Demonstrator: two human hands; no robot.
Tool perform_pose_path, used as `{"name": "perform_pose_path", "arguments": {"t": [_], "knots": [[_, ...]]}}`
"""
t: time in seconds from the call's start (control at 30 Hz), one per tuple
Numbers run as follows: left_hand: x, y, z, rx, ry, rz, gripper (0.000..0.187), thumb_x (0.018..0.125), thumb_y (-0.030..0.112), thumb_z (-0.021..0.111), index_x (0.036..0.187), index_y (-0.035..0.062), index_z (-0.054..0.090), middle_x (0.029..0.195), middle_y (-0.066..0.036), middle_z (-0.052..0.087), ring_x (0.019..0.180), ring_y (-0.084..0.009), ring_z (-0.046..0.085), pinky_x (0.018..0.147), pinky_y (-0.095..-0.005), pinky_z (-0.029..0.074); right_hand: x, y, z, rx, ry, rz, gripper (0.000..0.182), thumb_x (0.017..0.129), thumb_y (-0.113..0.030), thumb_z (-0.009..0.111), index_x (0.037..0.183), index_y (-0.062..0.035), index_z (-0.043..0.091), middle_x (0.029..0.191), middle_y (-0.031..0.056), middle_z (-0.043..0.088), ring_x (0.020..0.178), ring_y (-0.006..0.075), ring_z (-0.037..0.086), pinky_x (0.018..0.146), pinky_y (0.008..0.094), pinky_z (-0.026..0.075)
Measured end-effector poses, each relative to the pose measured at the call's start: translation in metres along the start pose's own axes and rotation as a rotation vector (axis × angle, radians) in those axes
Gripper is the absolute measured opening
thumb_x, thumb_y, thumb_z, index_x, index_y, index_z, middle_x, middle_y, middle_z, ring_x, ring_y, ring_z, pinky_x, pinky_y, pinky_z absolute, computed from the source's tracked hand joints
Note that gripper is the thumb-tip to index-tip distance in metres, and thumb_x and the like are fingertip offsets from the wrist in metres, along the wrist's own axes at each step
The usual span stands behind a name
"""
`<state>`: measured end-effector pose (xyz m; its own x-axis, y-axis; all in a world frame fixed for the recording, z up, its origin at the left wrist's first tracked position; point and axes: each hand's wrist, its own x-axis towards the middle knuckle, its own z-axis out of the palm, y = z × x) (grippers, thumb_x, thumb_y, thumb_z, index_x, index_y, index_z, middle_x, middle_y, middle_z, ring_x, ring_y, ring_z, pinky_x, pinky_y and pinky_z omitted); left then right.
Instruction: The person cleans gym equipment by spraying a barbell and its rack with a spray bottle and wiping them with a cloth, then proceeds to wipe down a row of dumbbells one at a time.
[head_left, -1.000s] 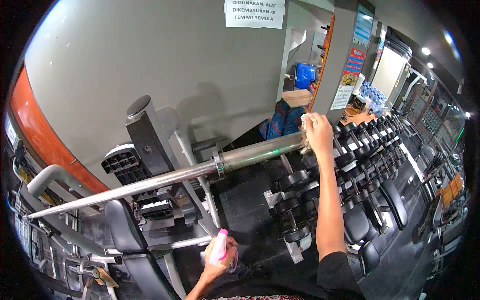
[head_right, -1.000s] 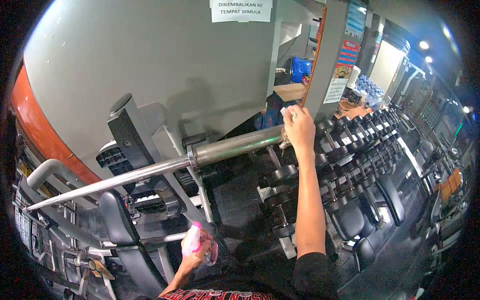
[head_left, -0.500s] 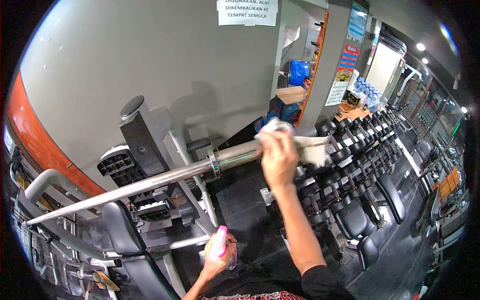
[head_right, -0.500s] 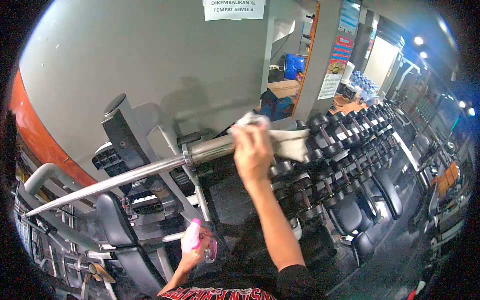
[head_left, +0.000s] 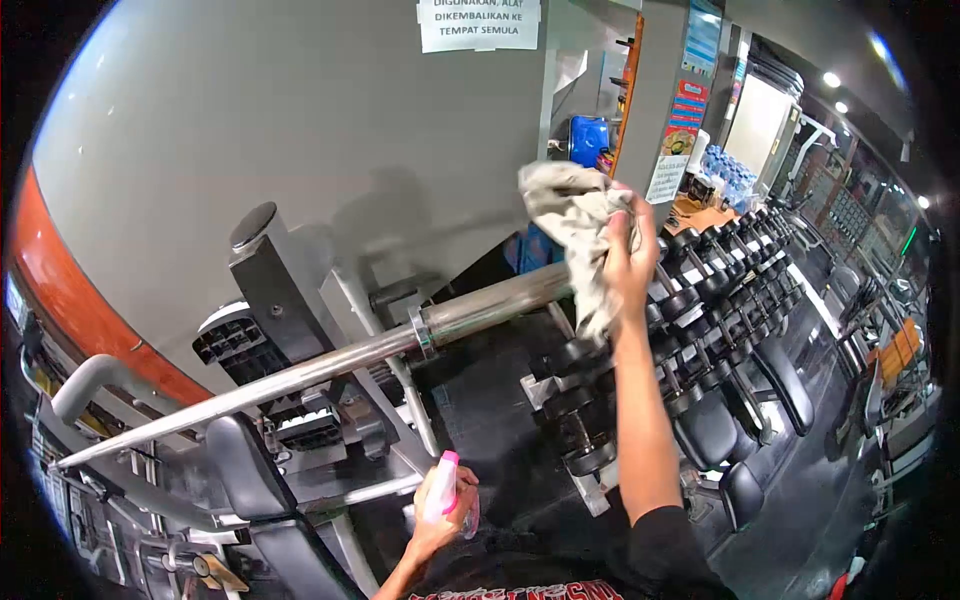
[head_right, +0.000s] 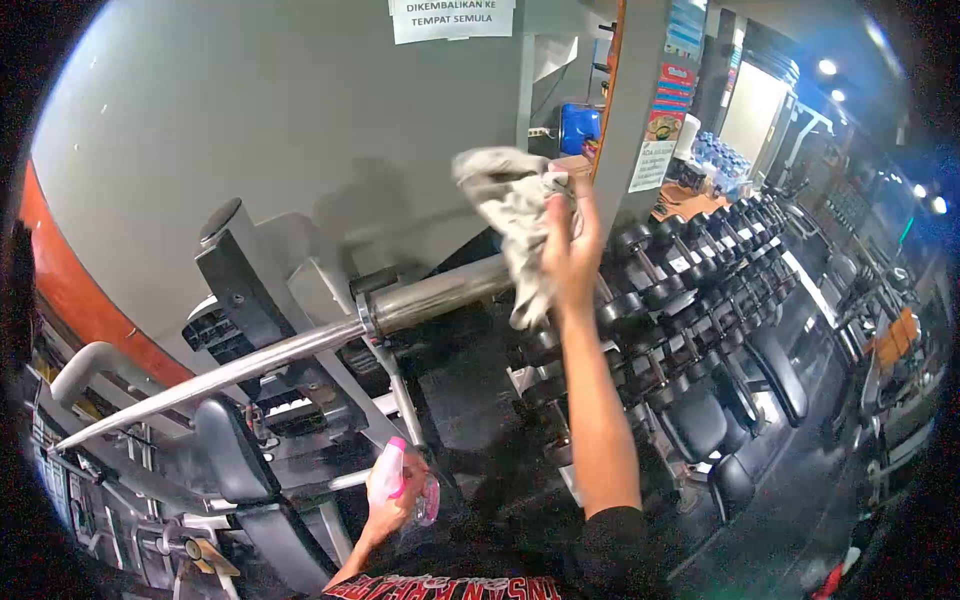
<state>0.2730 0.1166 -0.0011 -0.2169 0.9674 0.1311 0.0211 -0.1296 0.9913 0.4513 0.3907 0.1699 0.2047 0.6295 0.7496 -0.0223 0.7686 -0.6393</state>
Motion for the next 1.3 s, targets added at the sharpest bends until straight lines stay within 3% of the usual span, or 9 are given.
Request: {"name": "perform_pose_path", "arguments": {"t": [0.07,0.4,0.67,0.73,0.87,0.93,1.0,1.1,1.3], "knots": [[-0.003,-0.008,-0.006,-0.006,0.032,0.004,0.012,0.079,-0.002,0.061,0.087,0.0002,0.052,0.085,-0.01,0.06,0.072,-0.0141,0.058,0.067,-0.0283,0.047,0.01,0.063,-0.037,-0.641,-0.476,-0.172,0.02,0.091,-0.02,0.054,0.105,-0.0082,0.059,0.098,0.0118,0.059,0.09,0.0284,0.061,0.079,0.0357,0.047],[0.003,-0.001,-0.014,-0.048,0.0,0.036,0.014,0.081,0.004,0.063,0.088,0.0007,0.051,0.087,-0.011,0.059,0.064,-0.0116,0.057,0.058,-0.0258,0.047,0.03,0.035,-0.016,-1.007,-0.669,0.149,0.032,0.076,-0.037,0.062,0.093,-0.0094,0.061,0.093,0.0156,0.062,0.091,0.037,0.06,0.077,0.046,0.048],[-0.003,-0.005,-0.029,-0.019,0.063,-0.043,0.013,0.082,0.003,0.061,0.092,0.0006,0.052,0.084,-0.008,0.06,0.059,-0.0103,0.056,0.056,-0.0241,0.047,0.077,0.091,0.0,-1.154,-1.12,0.646,0.042,0.071,-0.038,0.061,0.094,-0.0042,0.068,0.104,0.0167,0.065,0.096,0.0298,0.063,0.081,0.0378,0.049],[-0.003,-0.004,-0.032,-0.008,0.085,-0.061,0.014,0.082,0.003,0.061,0.093,0.0007,0.053,0.083,-0.007,0.06,0.059,-0.0102,0.056,0.056,-0.024,0.047,0.077,0.104,-0.001,-1.186,-1.096,0.746,0.046,0.071,-0.04,0.062,0.097,-0.003,0.067,0.106,0.0167,0.065,0.094,0.027,0.064,0.079,0.0361,0.049],[-0.005,-0.003,-0.034,-0.015,0.109,-0.053,0.014,0.081,0.004,0.062,0.093,0.0013,0.055,0.081,-0.006,0.06,0.059,-0.01,0.056,0.055,-0.0238,0.047,0.066,0.125,-0.011,-1.259,-1.097,0.456,0.042,0.075,-0.041,0.06,0.096,-0.0057,0.068,0.1,0.0175,0.066,0.093,0.0326,0.064,0.079,0.04,0.049],[-0.007,-0.004,-0.035,0.027,0.112,-0.075,0.014,0.08,0.004,0.063,0.092,0.0013,0.056,0.082,-0.006,0.06,0.06,-0.01,0.056,0.056,-0.0239,0.046,0.045,0.065,-0.01,-0.945,-0.645,0.399,0.042,0.079,-0.044,0.057,0.094,-0.0061,0.066,0.092,0.0164,0.067,0.09,0.0344,0.063,0.077,0.0422,0.049],[-0.009,-0.008,-0.035,0.113,0.134,-0.014,0.013,0.078,0.003,0.064,0.088,0.0012,0.057,0.083,-0.006,0.06,0.063,-0.01,0.056,0.059,-0.0242,0.046,0.031,0.045,-0.009,-0.895,-0.575,0.372,0.034,0.08,-0.037,0.059,0.092,-0.0053,0.063,0.086,0.0163,0.066,0.086,0.0336,0.064,0.074,0.0397,0.049],[-0.011,-0.007,-0.03,-0.042,0.182,-0.034,0.014,0.076,0.002,0.064,0.088,0.0011,0.057,0.083,-0.006,0.061,0.064,-0.0102,0.056,0.06,-0.0249,0.045,0.01,0.07,-0.025,-0.51,-0.186,-0.256,0.019,0.077,-0.011,0.063,0.093,-0.001,0.059,0.087,0.0156,0.063,0.083,0.0326,0.063,0.07,0.0347,0.047],[-0.015,0.0,-0.025,-0.137,0.186,-0.076,0.013,0.076,0.002,0.064,0.088,0.0007,0.057,0.082,-0.006,0.061,0.063,-0.0096,0.056,0.06,-0.0249,0.045,-0.007,0.07,-0.035,-0.539,-0.172,-0.35,0.034,0.078,-0.02,0.065,0.105,-0.0016,0.055,0.094,0.0159,0.057,0.088,0.0333,0.056,0.079,0.0394,0.044]]}}
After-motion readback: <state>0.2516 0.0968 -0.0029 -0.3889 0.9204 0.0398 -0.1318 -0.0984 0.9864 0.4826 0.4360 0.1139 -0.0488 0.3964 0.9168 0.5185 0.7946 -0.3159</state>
